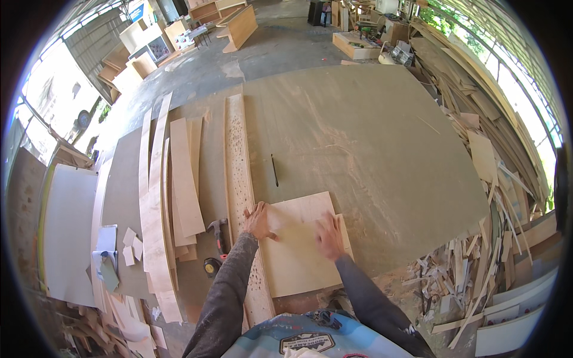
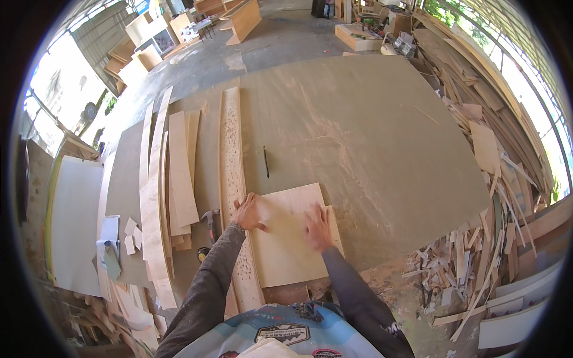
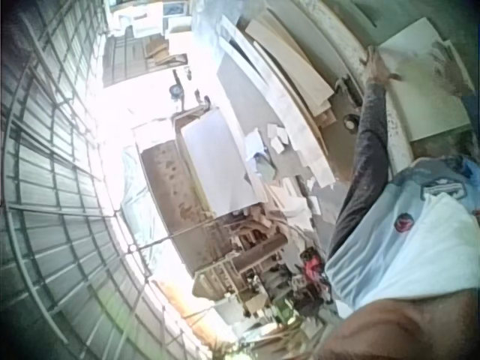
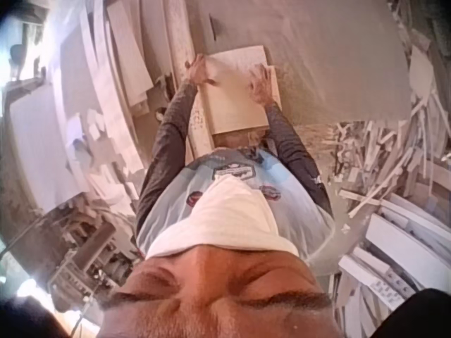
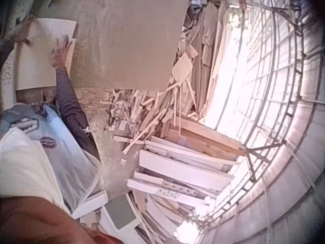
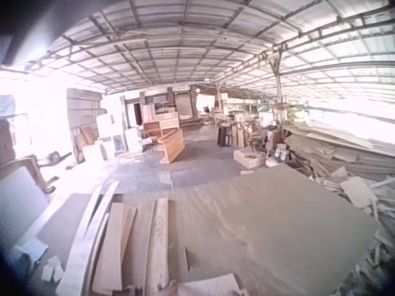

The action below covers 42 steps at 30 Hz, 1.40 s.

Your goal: The person uses a table saw to cut small pieces of wood from a larger plank, repeatedly pushing the material through the blade by hand and stacking the cut pieces on the table.

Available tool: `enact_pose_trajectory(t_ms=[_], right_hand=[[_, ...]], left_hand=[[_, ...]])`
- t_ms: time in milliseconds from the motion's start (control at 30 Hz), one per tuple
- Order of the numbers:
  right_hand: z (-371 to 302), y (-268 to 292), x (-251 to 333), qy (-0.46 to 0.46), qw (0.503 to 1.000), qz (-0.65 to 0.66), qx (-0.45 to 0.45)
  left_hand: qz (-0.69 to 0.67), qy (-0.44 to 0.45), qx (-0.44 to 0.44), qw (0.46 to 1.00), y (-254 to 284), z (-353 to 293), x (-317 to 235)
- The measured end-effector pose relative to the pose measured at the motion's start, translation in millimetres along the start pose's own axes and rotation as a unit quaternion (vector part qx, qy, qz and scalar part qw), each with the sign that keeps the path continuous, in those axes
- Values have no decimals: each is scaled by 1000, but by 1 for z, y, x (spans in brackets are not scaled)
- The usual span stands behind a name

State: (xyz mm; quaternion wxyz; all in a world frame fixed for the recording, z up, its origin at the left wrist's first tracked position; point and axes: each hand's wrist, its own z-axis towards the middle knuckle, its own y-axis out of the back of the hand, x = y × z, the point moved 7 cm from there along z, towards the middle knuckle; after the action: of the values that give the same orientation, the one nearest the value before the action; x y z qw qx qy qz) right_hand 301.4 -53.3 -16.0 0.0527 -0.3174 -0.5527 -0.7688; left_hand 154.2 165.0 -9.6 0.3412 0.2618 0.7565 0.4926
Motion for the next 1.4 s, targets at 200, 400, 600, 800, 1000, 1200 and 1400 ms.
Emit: enact_pose_trajectory(t_ms=[200,400,600,800,1000,1200,1400], right_hand=[[-152,43,54,58,990,22,130],[-170,30,35,70,995,-7,70],[-170,21,33,82,992,-62,72],[-151,22,34,97,991,-68,65],[-122,17,25,120,988,-81,59],[-97,13,20,127,986,-84,68],[-80,7,14,119,987,-88,64]], left_hand=[[-2,4,30,1000,11,0,-12],[-19,-4,8,1000,6,2,-7],[-14,-14,36,999,15,6,-11],[-21,-49,5,999,16,27,7],[-27,-42,8,999,27,53,13],[-33,-30,17,999,34,76,24],[-34,-47,-4,998,39,93,31]])
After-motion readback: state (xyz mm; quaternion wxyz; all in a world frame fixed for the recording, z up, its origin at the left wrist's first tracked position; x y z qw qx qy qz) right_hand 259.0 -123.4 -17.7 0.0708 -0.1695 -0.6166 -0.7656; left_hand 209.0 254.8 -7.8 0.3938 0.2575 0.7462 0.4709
